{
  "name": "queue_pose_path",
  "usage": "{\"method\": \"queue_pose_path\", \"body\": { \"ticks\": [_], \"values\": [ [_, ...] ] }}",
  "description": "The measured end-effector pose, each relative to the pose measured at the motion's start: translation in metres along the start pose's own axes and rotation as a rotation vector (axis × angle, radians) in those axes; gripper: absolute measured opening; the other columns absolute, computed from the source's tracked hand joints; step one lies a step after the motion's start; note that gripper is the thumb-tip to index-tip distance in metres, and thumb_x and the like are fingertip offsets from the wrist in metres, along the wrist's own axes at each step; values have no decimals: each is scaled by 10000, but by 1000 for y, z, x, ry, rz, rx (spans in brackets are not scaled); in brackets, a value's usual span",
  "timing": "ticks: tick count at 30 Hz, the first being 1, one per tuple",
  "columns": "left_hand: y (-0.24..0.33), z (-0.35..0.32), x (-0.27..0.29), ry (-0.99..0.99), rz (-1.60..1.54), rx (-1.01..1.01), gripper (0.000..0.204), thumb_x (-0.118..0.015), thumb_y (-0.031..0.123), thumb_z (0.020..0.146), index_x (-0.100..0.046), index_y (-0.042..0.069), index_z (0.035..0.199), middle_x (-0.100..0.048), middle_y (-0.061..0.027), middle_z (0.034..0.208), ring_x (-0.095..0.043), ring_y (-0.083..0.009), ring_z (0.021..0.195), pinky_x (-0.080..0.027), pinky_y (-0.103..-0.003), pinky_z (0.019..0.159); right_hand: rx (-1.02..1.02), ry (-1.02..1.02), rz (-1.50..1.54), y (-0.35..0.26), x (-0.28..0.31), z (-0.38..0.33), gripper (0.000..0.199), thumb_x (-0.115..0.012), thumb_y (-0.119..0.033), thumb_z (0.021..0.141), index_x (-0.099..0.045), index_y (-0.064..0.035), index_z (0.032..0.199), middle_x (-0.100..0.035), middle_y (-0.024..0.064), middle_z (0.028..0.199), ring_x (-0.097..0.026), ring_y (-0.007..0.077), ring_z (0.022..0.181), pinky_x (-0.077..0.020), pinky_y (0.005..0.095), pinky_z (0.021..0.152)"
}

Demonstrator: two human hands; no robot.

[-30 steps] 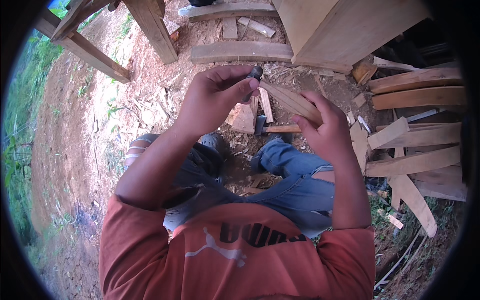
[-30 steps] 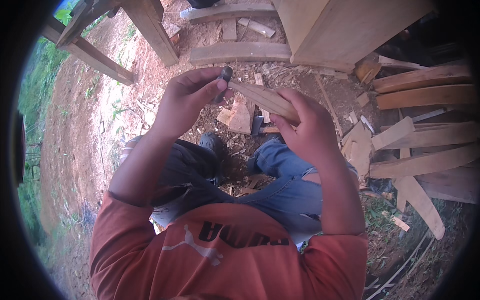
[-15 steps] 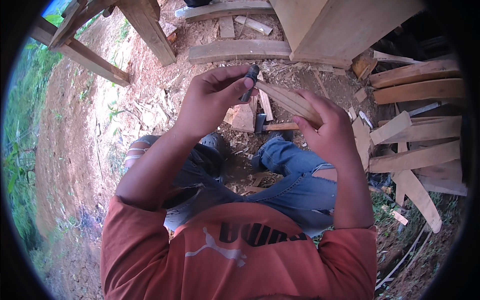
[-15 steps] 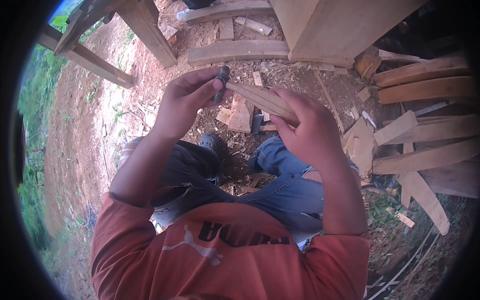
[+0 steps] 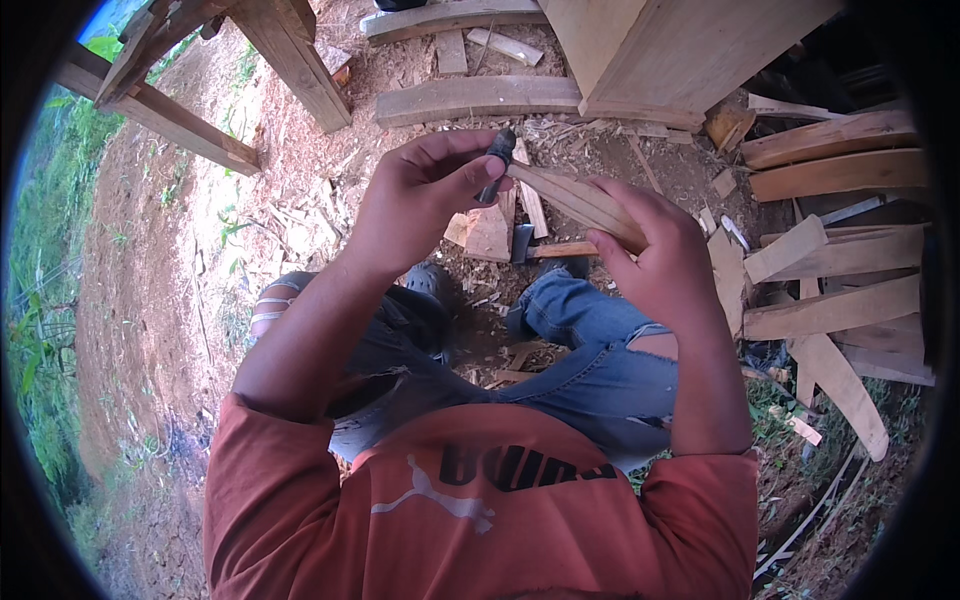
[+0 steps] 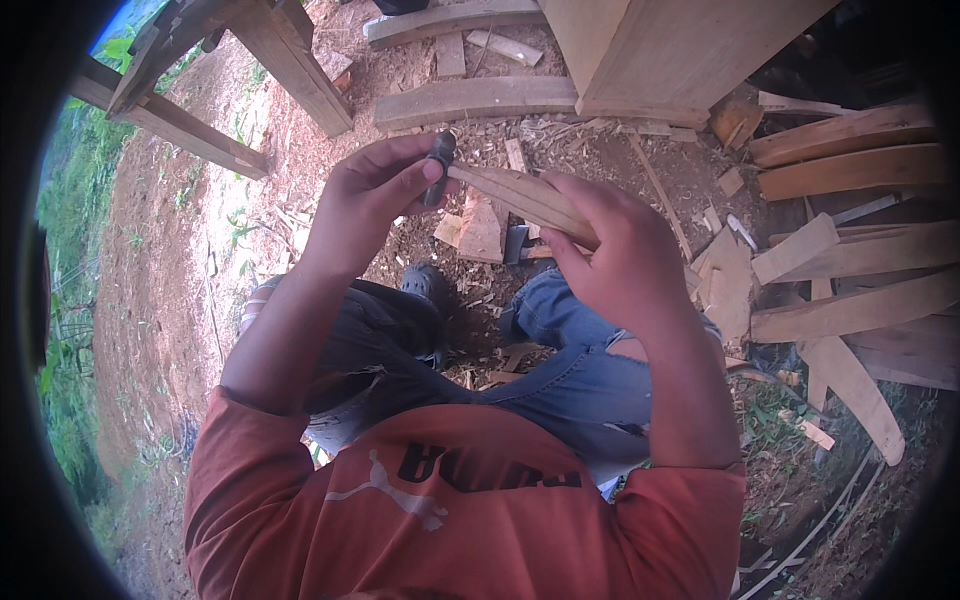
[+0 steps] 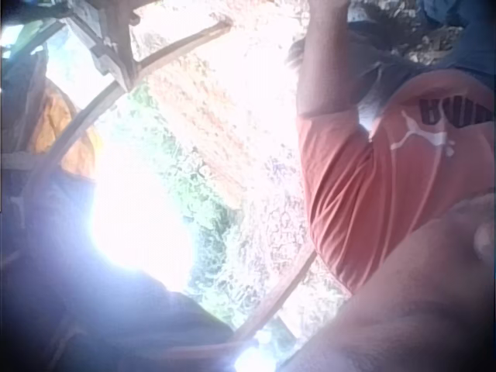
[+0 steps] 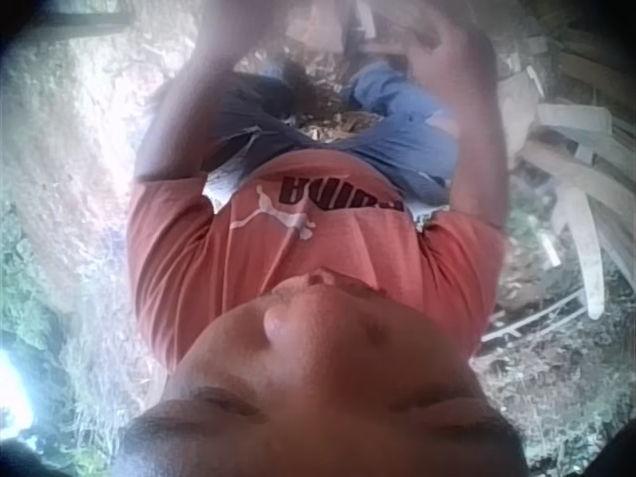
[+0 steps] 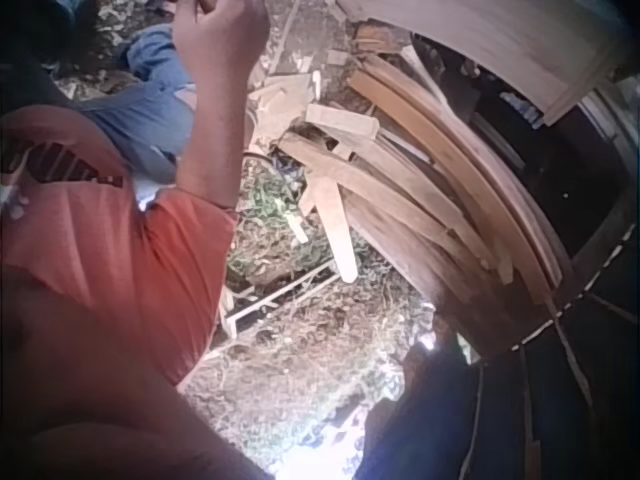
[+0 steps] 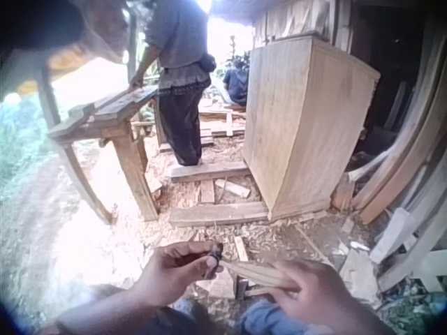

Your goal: The person squats on the ground and uses a hammer to drive nails into small wooden pieces. They repeatedly pick up wood, position it, and strike it with the hammer, producing wood shavings and small cut pieces.

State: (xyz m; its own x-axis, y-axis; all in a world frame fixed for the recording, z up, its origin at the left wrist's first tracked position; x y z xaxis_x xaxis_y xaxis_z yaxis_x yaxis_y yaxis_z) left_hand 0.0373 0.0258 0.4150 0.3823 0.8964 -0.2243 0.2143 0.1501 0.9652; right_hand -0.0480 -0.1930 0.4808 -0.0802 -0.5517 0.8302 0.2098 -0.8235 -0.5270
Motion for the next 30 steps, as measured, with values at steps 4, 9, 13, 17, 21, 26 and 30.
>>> {"method": "queue_pose_path", "body": {
  "ticks": [4, 9, 13, 17, 21, 26, 30],
  "values": [
    [-2, 1, 2, -13, 10, -10, 431, -762, 190, 1027, -639, -32, 1375, -763, -121, 1205, -774, -220, 1067, -624, -328, 866, 0, -5, -1, 0, -1, -1, 463, -791, -165, 912, -683, -124, 1360, -756, 157, 1180, -746, 389, 1033, -594, 473, 876],
    [0, 1, 3, -28, 19, -9, 393, -756, 171, 1029, -649, -23, 1354, -769, -112, 1180, -775, -207, 1058, -612, -316, 846, 20, 4, -5, -2, -1, 0, 463, -793, -164, 907, -682, -126, 1355, -756, 152, 1179, -744, 389, 1034, -596, 473, 867],
    [6, -1, 1, -19, 9, 2, 381, -754, 143, 1031, -645, -60, 1335, -760, -126, 1158, -760, -189, 1053, -602, -304, 901, 40, 20, -10, -3, -1, 0, 470, -793, -162, 904, -680, -131, 1359, -755, 146, 1168, -744, 385, 1022, -596, 473, 858],
    [4, -1, 1, -18, -29, 6, 370, -755, 124, 1029, -649, -69, 1327, -759, -126, 1142, -752, -179, 1051, -599, -298, 934, 41, 24, -13, -3, -1, -1, 478, -792, -158, 901, -679, -138, 1365, -751, 141, 1146, -745, 380, 999, -594, 472, 846],
    [2, 0, 2, -43, -19, -24, 352, -757, 102, 1021, -660, -48, 1325, -765, -112, 1150, -751, -182, 1049, -599, -305, 930, 49, 36, -12, -2, -1, 0, 487, -792, -143, 894, -681, -147, 1368, -748, 140, 1127, -743, 379, 982, -591, 473, 836],
    [9, -5, -11, -125, 46, -142, 354, -749, -3, 993, -667, -21, 1338, -770, -104, 1176, -740, -183, 1078, -599, -339, 966, 88, 42, 10, -3, -5, 1, 505, -795, -124, 881, -684, -159, 1373, -741, 144, 1098, -738, 377, 972, -591, 475, 823],
    [14, -11, -17, -138, 102, -235, 379, -742, -60, 975, -666, -14, 1344, -771, -108, 1194, -732, -173, 1095, -599, -341, 1001, 126, 48, -8, -7, -8, 1, 520, -796, -126, 877, -683, -164, 1383, -737, 142, 1078, -737, 372, 968, -592, 476, 811]
  ]
}}
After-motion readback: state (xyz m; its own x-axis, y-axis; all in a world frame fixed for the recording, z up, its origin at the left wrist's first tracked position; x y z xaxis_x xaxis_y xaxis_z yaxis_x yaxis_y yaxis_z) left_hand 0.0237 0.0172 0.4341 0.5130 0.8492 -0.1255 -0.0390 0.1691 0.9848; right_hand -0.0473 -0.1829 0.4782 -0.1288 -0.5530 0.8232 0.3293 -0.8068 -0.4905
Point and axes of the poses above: each hand's wrist, its own z-axis towards the middle knuckle, its own x-axis out of the back of the hand, y = z × x, the point moved 8 cm from there along z, towards the middle knuckle
